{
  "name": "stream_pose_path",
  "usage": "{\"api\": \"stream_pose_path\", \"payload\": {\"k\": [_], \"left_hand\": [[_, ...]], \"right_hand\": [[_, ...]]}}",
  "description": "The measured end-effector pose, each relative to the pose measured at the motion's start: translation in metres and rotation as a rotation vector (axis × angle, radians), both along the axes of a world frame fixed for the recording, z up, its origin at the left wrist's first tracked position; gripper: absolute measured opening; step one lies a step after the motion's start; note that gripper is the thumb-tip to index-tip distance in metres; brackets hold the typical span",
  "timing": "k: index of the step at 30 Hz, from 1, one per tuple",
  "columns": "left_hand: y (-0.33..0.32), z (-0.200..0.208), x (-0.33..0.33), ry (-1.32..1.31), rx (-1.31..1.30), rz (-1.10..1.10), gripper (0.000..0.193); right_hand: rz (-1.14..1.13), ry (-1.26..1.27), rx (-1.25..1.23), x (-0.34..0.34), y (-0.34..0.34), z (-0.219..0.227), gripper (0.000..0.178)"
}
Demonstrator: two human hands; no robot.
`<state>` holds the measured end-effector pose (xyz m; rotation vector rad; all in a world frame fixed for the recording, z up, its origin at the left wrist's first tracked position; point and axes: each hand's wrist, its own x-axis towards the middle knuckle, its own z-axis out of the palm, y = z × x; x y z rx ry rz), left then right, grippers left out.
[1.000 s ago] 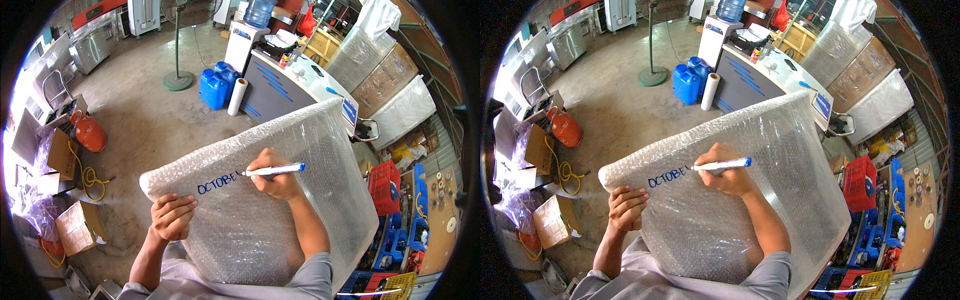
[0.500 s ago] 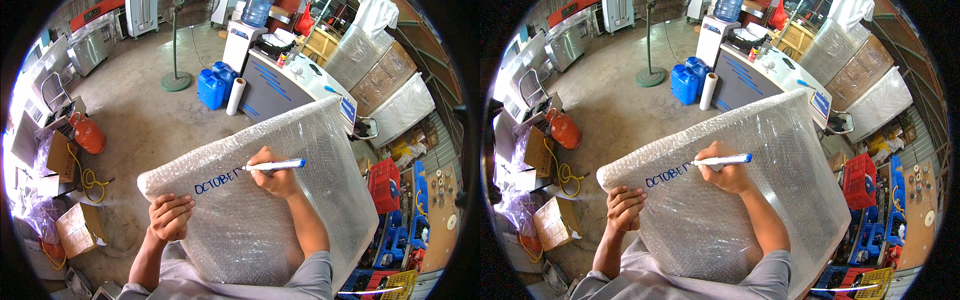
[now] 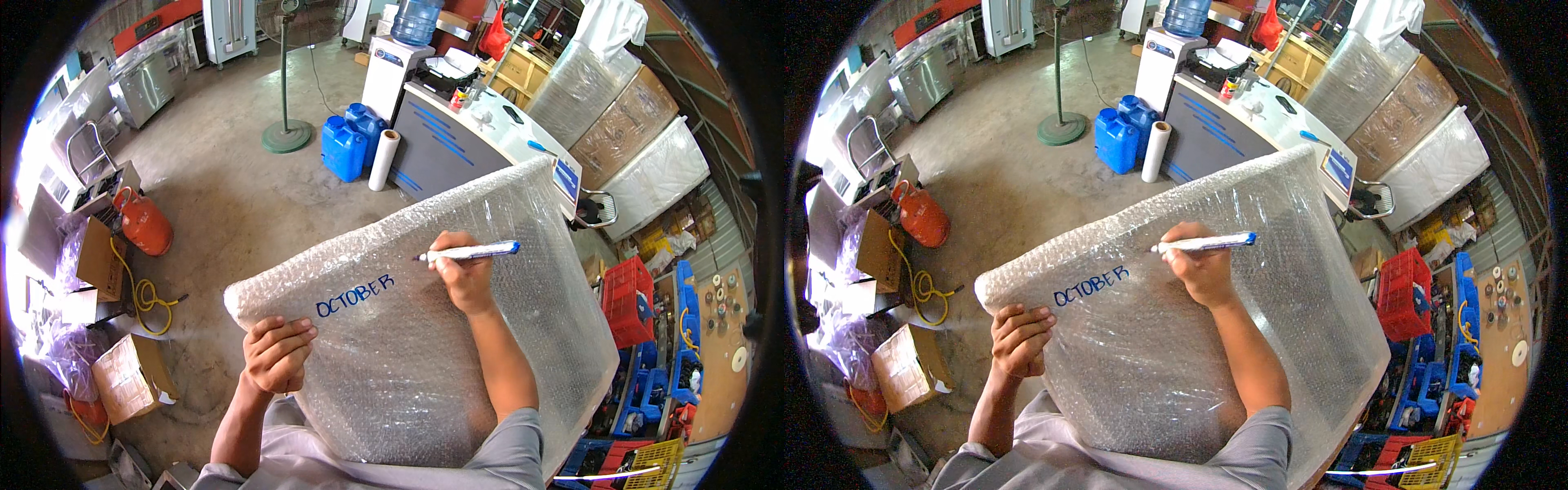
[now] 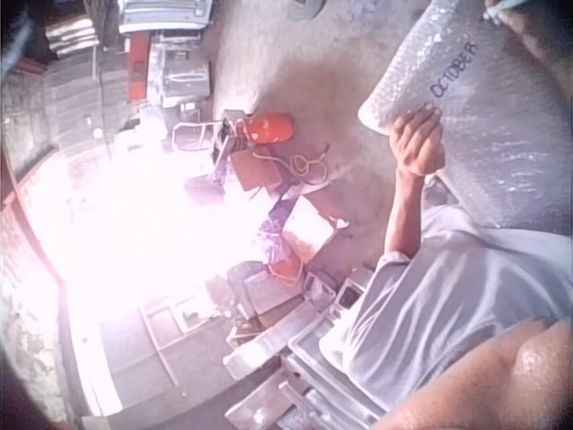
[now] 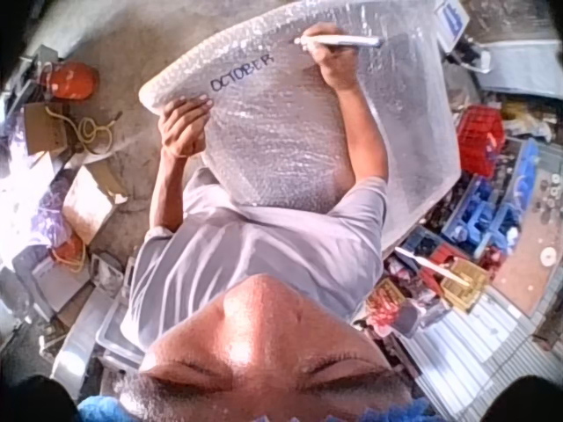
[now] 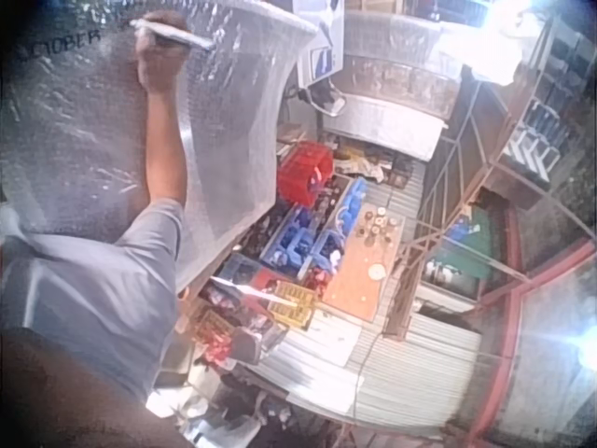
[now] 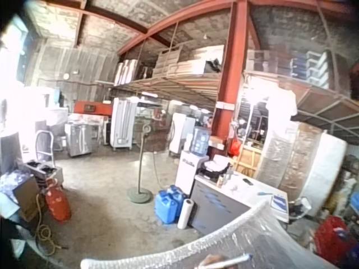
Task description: The person wraps a large rectangular object with bubble wrap, secures it with packing tape using a handheld dispenser, and writes a date on the wrapped surface with a marker. The person folds and tapes the bubble wrap around the object, then labels it.
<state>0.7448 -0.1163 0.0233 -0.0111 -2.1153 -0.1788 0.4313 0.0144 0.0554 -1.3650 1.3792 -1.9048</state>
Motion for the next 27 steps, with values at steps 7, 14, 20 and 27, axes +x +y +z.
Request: {"api": "stream_pose_path", "payload": {"k": [7,14,20,27], "left_hand": [[0.004,0.019,0.008,-0.148,0.079,-0.022,0.015],[0.06,0.079,-0.034,-0.327,0.197,-0.153,0.027],[0.075,0.069,-0.093,-0.549,0.114,-0.068,0.048],[0.074,0.057,-0.089,-0.641,0.091,-0.028,0.044]], "right_hand": [[-0.159,-0.006,-0.024,-0.017,0.006,0.024,0.016],[-0.114,0.146,0.048,-0.056,0.0,0.04,0.016],[0.021,0.452,0.054,-0.036,0.009,0.026,0.015],[-0.011,0.648,-0.063,-0.027,0.012,0.015,0.017]]}}
